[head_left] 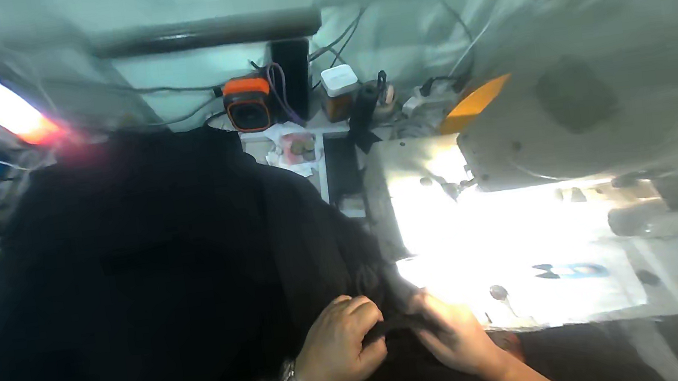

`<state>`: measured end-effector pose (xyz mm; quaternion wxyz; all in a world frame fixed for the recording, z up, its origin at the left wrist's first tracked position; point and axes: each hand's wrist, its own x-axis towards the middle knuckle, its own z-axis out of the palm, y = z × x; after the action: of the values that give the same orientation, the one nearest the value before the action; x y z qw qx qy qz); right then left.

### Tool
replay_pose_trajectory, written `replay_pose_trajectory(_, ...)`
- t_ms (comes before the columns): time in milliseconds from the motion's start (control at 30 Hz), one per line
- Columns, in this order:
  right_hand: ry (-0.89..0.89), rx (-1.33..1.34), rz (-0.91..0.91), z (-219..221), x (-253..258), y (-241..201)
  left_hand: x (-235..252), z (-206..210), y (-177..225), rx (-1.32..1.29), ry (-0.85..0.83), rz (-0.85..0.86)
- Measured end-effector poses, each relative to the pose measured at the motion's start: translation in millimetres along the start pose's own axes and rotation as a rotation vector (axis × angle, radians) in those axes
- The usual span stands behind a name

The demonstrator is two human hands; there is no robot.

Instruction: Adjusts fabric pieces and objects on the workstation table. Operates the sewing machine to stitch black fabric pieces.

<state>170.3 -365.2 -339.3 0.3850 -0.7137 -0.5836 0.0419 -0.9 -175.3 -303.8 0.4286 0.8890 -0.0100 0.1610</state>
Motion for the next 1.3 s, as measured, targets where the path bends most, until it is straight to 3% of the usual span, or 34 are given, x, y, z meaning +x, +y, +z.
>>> replay_pose_trajectory(333,0.040,-0.054,-0.069,4.0,-5.1,9.0,0.3,1.4,-3.8,0.015,-0.007,0.015)
replay_pose_trajectory(1300,-0.020,-0.100,-0.038,0.7,-9.2,7.5,0.5,3.6,-5.4,0.037,0.014,0.033)
